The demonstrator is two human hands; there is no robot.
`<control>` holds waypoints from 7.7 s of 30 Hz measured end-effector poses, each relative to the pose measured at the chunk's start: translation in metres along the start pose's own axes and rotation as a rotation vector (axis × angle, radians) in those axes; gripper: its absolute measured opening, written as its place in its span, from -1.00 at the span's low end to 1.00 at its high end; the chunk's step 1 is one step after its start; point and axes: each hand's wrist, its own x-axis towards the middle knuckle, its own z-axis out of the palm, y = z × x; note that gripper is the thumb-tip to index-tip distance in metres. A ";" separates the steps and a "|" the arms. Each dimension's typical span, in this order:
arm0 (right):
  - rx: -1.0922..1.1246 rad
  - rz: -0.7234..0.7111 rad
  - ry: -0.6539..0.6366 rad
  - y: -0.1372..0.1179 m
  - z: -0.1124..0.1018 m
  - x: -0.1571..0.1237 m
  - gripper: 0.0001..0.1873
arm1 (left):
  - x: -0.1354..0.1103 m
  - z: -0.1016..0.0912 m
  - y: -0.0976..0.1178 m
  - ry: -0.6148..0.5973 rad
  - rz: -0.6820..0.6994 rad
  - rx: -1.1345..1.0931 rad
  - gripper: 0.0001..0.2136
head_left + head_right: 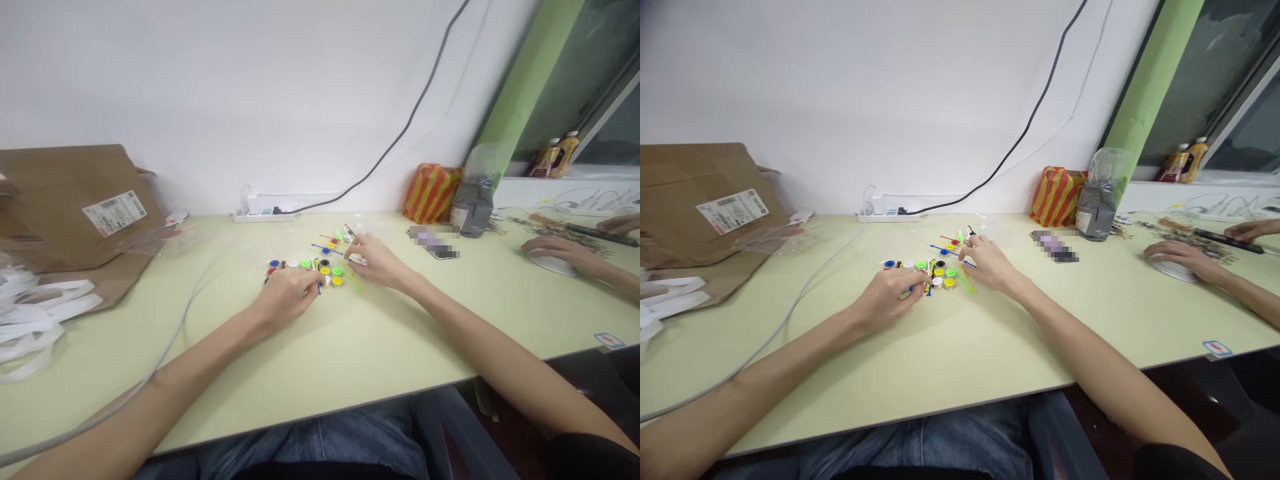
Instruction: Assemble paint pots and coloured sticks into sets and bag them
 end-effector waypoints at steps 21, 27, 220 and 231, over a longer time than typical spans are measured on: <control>0.502 -0.184 0.391 -0.053 0.001 0.002 -0.93 | 0.003 -0.003 0.007 0.097 -0.203 -0.169 -0.62; 0.504 -0.172 0.288 -0.054 -0.002 0.002 -0.94 | 0.004 -0.003 0.005 0.082 -0.176 -0.155 -0.78; 0.448 0.013 0.088 -0.030 -0.016 0.002 -0.87 | 0.004 -0.003 0.014 0.110 -0.346 -0.575 -0.77; 0.086 0.004 -0.206 -0.007 -0.002 0.002 -0.86 | 0.005 0.003 0.007 0.147 -0.391 -0.637 -0.76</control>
